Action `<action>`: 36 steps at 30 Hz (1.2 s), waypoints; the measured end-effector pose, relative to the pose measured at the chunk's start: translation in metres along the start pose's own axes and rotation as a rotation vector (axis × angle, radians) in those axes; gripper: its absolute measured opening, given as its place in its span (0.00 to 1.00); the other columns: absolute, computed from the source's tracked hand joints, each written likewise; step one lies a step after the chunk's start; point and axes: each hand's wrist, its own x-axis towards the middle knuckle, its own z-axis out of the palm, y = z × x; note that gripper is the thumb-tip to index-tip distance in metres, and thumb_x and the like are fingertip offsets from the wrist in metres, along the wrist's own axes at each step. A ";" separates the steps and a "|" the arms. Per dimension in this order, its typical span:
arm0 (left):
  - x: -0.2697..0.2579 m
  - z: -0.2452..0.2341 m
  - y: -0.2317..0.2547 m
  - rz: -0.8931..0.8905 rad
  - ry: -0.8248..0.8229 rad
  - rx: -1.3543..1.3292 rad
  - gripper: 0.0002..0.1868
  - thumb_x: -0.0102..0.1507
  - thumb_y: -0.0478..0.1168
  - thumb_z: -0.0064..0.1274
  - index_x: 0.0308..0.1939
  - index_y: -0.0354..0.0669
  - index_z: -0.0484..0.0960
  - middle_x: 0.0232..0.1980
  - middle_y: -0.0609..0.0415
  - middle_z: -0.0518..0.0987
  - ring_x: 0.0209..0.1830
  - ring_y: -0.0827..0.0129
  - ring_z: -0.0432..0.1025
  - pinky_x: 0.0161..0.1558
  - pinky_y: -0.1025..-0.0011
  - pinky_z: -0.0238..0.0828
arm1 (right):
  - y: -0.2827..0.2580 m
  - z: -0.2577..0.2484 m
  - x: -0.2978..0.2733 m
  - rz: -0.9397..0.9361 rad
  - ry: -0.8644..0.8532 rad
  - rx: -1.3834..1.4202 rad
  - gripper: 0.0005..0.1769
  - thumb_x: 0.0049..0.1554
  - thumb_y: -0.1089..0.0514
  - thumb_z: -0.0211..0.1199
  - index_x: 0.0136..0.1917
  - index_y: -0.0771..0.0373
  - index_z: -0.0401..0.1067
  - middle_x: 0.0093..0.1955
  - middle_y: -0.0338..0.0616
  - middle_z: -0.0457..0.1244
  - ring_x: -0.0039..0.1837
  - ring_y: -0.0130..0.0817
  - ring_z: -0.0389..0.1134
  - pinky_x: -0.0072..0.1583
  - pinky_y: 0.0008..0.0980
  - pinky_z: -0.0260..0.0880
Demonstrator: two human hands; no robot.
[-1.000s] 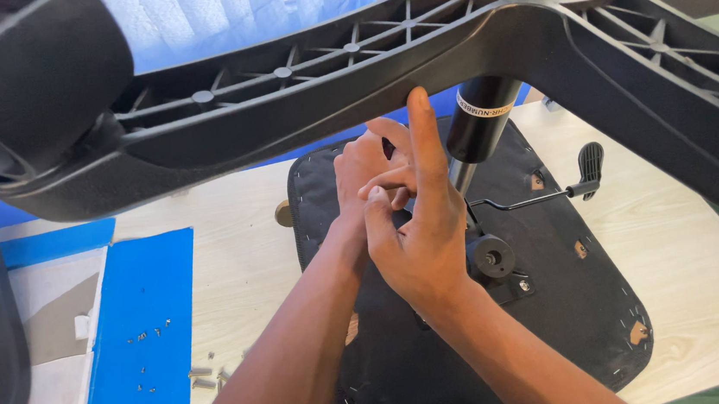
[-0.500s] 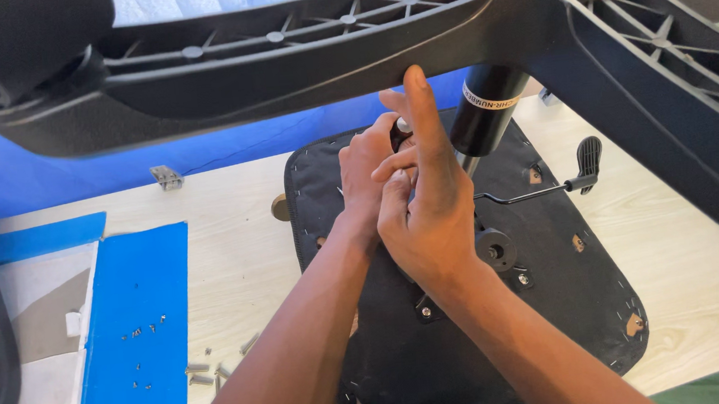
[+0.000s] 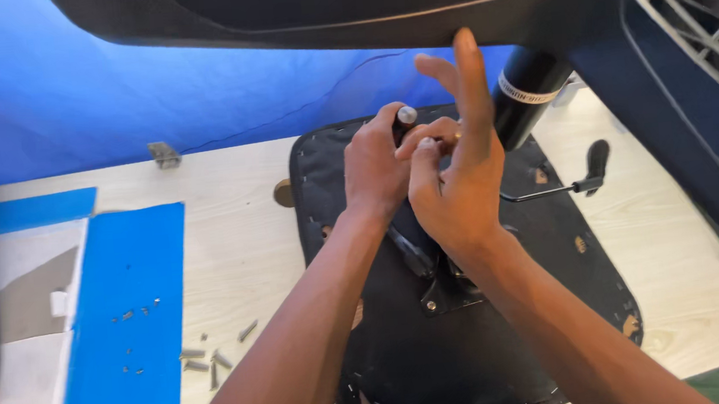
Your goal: The person uses a screwdriver to tighten screws into the underside of an office chair base. They repeatedly insert screws into holes and turn the screwdriver to secure them, working on the chair's mounting plate.
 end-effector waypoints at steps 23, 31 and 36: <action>0.040 0.008 -0.034 -0.039 -0.083 0.098 0.19 0.61 0.44 0.56 0.56 0.49 0.81 0.70 0.44 0.71 0.55 0.45 0.75 0.56 0.54 0.70 | 0.128 0.053 0.002 0.341 -0.271 -0.219 0.17 0.60 0.57 0.63 0.60 0.64 0.67 0.47 0.58 0.70 0.53 0.59 0.72 0.50 0.48 0.71; 0.042 0.016 -0.055 -0.152 -0.191 0.077 0.32 0.66 0.46 0.49 0.74 0.52 0.59 0.80 0.43 0.56 0.69 0.42 0.64 0.63 0.51 0.65 | 0.141 0.058 0.019 0.241 -0.307 -0.226 0.16 0.57 0.58 0.64 0.56 0.66 0.68 0.45 0.61 0.69 0.52 0.62 0.70 0.49 0.49 0.71; 0.032 0.017 -0.035 -0.175 -0.188 0.113 0.38 0.66 0.45 0.46 0.78 0.51 0.48 0.80 0.47 0.58 0.78 0.49 0.57 0.66 0.44 0.56 | 0.139 0.054 0.016 0.266 -0.312 -0.166 0.16 0.59 0.57 0.63 0.58 0.65 0.68 0.46 0.59 0.70 0.53 0.59 0.71 0.50 0.47 0.71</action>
